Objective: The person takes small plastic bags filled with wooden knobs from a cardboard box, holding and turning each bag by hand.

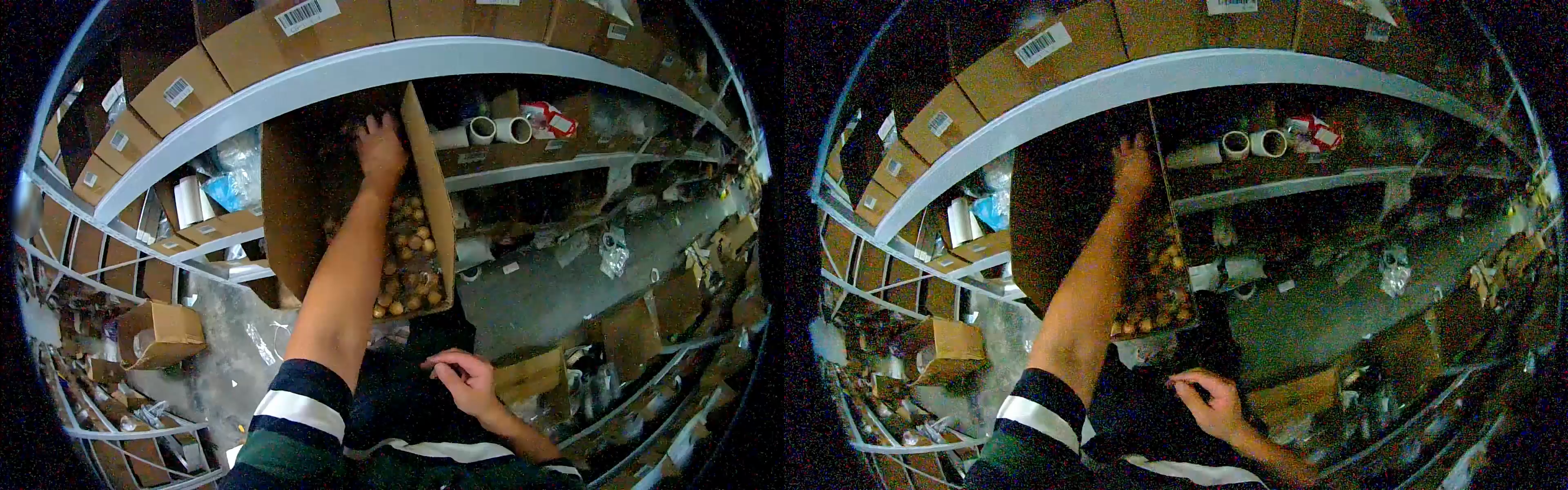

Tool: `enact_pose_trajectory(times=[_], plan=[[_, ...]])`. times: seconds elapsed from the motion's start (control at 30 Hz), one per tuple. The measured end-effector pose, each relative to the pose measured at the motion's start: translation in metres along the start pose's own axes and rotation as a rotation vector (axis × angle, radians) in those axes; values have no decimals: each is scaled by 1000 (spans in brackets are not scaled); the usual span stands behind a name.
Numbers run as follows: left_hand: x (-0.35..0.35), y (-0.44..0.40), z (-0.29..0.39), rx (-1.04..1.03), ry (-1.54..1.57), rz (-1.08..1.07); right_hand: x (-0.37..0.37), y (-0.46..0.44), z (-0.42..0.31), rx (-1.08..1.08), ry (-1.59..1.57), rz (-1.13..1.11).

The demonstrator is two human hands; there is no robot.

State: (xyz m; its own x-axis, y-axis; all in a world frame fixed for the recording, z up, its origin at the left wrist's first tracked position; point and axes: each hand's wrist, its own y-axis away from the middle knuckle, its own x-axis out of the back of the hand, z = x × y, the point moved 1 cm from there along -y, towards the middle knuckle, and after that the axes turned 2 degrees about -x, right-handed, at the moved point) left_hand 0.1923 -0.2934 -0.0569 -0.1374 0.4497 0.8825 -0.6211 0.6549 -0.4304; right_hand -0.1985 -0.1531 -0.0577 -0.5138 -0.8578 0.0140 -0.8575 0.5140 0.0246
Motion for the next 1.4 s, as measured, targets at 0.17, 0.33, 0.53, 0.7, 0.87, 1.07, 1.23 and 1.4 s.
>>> enact_pose_trajectory(times=[0.17,0.33,0.53,0.7,0.87,1.07,1.23,1.4], plan=[[12,2,-3,14,-46,49,4,-1,3,-7,-8,18],[59,29,12,139,190,314,4,-12,1,50,-85,37],[161,137,44,223,1298,269,2,-32,-14,81,-219,6],[182,247,31,122,1615,-117,-8,-54,-32,79,-710,-87],[190,295,20,304,1611,-246,-29,-56,-18,22,-358,4],[179,329,1,482,1550,-156,-49,-53,-6,115,-167,-142],[176,343,-8,519,1520,-271,-55,-52,-6,31,-196,-228],[172,347,-15,487,1599,-344,-55,-51,11,-178,-317,-250]])
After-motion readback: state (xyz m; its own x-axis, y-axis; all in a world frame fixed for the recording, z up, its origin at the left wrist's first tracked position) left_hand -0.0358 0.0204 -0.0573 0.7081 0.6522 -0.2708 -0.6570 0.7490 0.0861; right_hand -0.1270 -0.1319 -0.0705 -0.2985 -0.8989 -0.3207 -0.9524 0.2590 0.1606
